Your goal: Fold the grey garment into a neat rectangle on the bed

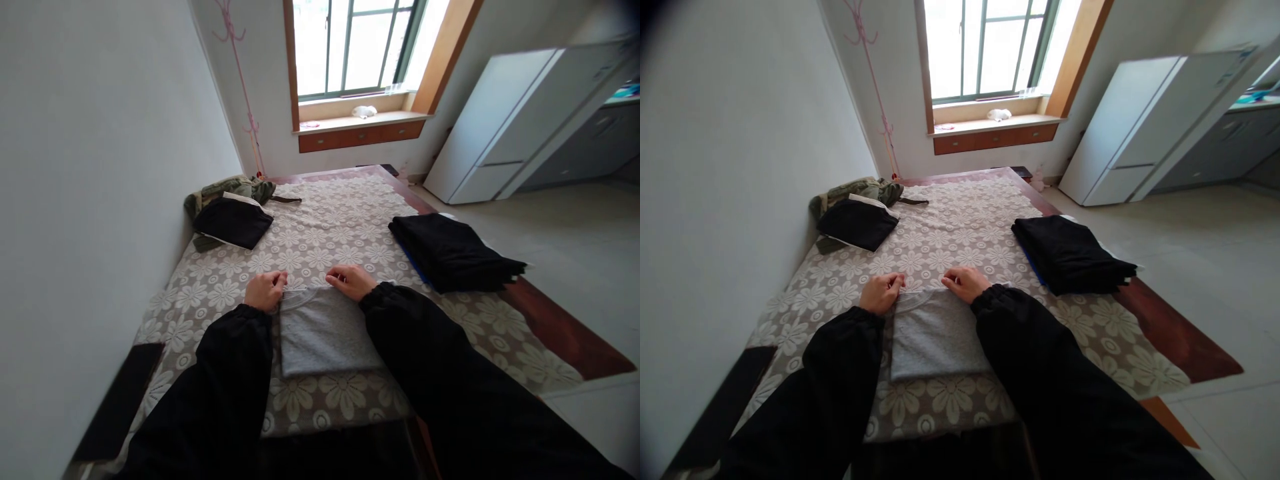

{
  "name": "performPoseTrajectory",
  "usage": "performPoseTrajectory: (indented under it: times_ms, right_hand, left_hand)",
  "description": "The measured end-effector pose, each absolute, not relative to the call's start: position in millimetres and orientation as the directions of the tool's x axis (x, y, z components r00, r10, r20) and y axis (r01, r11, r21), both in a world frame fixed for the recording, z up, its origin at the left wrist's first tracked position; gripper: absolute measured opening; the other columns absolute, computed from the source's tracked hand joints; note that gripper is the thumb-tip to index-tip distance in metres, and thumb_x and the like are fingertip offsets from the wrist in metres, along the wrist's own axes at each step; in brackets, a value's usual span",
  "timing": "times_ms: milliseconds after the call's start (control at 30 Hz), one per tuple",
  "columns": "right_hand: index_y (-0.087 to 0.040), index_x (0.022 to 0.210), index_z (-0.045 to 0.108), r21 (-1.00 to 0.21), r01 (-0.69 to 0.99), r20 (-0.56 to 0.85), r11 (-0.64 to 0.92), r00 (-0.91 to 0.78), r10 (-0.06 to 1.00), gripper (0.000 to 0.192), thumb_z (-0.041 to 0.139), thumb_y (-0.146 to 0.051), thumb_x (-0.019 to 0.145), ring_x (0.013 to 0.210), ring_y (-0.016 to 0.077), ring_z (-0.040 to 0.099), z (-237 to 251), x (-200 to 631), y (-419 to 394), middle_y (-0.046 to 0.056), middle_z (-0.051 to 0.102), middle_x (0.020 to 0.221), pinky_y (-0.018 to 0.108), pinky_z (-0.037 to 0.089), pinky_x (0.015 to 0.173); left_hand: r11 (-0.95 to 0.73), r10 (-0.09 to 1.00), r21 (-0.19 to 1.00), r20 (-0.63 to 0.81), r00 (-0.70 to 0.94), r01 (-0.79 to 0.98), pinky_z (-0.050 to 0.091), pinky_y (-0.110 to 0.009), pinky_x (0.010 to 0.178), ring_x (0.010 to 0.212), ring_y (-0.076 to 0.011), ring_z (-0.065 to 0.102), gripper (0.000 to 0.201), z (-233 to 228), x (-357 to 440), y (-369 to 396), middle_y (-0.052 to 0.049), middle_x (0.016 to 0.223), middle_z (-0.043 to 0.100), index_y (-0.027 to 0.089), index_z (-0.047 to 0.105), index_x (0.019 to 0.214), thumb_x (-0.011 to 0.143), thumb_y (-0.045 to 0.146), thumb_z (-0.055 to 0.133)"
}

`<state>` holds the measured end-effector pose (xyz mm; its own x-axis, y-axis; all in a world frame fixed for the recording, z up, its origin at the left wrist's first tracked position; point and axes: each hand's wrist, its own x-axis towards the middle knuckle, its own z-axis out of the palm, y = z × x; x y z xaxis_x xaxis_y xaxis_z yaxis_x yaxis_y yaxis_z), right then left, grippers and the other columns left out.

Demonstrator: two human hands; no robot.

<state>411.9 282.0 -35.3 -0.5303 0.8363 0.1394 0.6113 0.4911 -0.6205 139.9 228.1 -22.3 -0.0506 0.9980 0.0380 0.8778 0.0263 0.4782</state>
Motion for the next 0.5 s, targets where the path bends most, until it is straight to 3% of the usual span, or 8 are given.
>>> performPoseTrajectory:
  times_ms: [100,500]
  right_hand:
    - [-0.021,0.091,0.075,-0.607,0.619,0.136,0.499,-0.537,0.832,0.021,0.057,-0.033,0.093,0.068,0.0144,0.06,-36.4,412.2,282.1,0.003,0.072,0.083,0.027,0.044,0.068]
    - [-0.021,0.091,0.075,-0.589,0.629,0.105,0.507,-0.562,0.82,0.017,0.061,-0.032,0.091,0.07,0.0148,0.061,-35.7,411.5,279.7,0.003,0.073,0.082,0.027,0.045,0.068]
  left_hand:
    - [0.064,0.997,0.516,0.01,-0.081,0.854,0.039,-0.029,0.065,0.071,-0.019,0.066,0.05,-23.1,135.7,229.3,-0.002,0.065,0.071,0.025,0.075,0.083,0.099,0.052,0.036]
    - [0.015,0.999,0.48,0.029,-0.033,0.877,0.032,-0.03,0.062,0.073,-0.02,0.063,0.053,-27.9,144.5,227.0,-0.004,0.071,0.071,0.024,0.068,0.071,0.099,0.056,0.037]
